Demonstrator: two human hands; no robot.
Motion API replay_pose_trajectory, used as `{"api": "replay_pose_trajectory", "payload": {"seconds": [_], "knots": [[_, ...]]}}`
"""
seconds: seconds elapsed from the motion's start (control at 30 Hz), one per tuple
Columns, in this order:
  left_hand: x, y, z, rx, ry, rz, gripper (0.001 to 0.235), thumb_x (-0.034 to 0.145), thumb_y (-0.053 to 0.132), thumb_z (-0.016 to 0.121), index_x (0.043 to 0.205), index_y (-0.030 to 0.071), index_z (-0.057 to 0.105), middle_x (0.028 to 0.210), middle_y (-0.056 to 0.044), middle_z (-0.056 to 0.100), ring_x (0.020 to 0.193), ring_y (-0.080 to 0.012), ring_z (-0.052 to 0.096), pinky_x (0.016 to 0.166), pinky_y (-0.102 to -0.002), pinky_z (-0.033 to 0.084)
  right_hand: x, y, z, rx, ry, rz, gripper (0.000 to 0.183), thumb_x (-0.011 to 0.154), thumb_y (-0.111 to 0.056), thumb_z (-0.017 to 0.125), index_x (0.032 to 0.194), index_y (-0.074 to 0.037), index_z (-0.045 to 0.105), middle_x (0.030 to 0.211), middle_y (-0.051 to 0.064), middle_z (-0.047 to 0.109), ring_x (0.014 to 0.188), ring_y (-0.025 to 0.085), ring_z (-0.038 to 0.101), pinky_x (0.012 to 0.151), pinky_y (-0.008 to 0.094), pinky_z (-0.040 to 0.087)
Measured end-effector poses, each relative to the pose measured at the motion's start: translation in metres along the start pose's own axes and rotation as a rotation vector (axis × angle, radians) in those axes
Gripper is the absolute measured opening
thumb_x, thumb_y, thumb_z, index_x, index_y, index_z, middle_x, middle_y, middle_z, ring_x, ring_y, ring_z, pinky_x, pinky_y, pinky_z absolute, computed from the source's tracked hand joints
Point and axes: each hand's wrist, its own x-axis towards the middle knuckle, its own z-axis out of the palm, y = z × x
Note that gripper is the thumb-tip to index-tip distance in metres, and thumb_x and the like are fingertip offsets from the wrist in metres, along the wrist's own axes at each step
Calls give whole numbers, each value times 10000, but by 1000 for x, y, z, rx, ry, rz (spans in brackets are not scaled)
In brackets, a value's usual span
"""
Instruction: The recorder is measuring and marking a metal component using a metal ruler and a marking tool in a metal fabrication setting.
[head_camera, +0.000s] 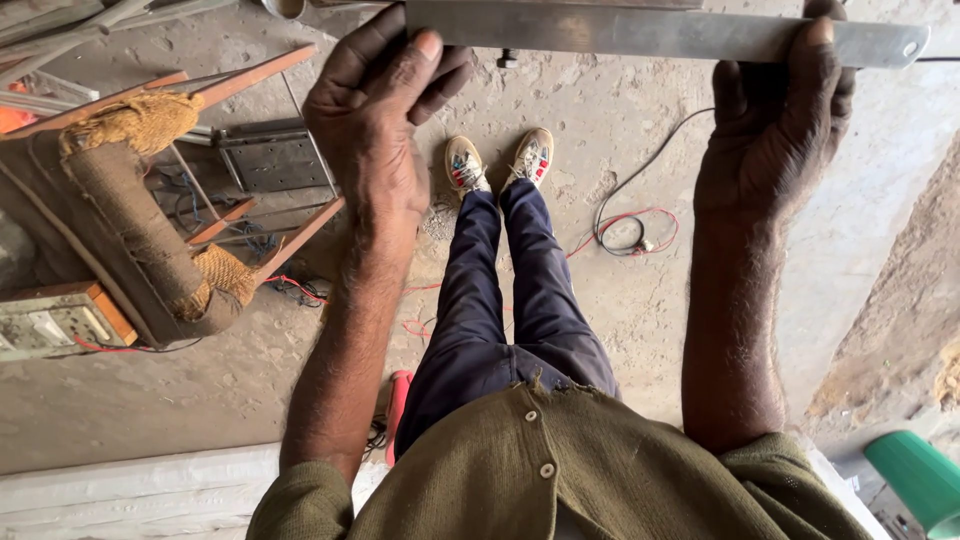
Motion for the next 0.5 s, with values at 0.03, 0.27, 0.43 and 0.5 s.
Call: {"api": "replay_pose_trajectory", "payload": {"seconds": [0.03, 0.27, 0.43, 0.5], "knots": [[1, 0, 0, 0, -3, -6, 247, 956, -38, 768, 1198, -25, 717, 1073, -205, 781, 926, -279, 800, 846, -425, 714, 1, 0, -2, -2, 6, -2, 284, 1176, -215, 698, 1423, -81, 649, 1230, 64, 706, 1023, 141, 686, 864, 330, 632], [1, 8, -1, 37, -65, 55, 170, 983, -39, 757, 1144, 15, 754, 1047, -176, 789, 875, -255, 798, 786, -402, 705, 1, 7, -17, 6, -39, 2, 103, 1177, -185, 665, 1158, -88, 635, 1065, 73, 710, 955, 154, 710, 822, 343, 566], [0, 10, 0, 84, -87, 79, 118, 1006, -12, 754, 1116, 29, 761, 1014, -152, 783, 850, -220, 786, 777, -367, 694, -1, 10, -31, 23, -185, -41, 93, 1237, -175, 632, 1211, -86, 633, 1006, 56, 696, 889, 132, 661, 807, 323, 532], [-1, 11, 0, 75, -88, 76, 118, 1016, -12, 752, 1127, 28, 760, 1004, -147, 784, 866, -219, 785, 785, -364, 692, -2, 11, -32, 19, -41, -14, 89, 1199, -169, 617, 1246, -93, 616, 1051, 87, 697, 946, 174, 665, 843, 356, 573]]}}
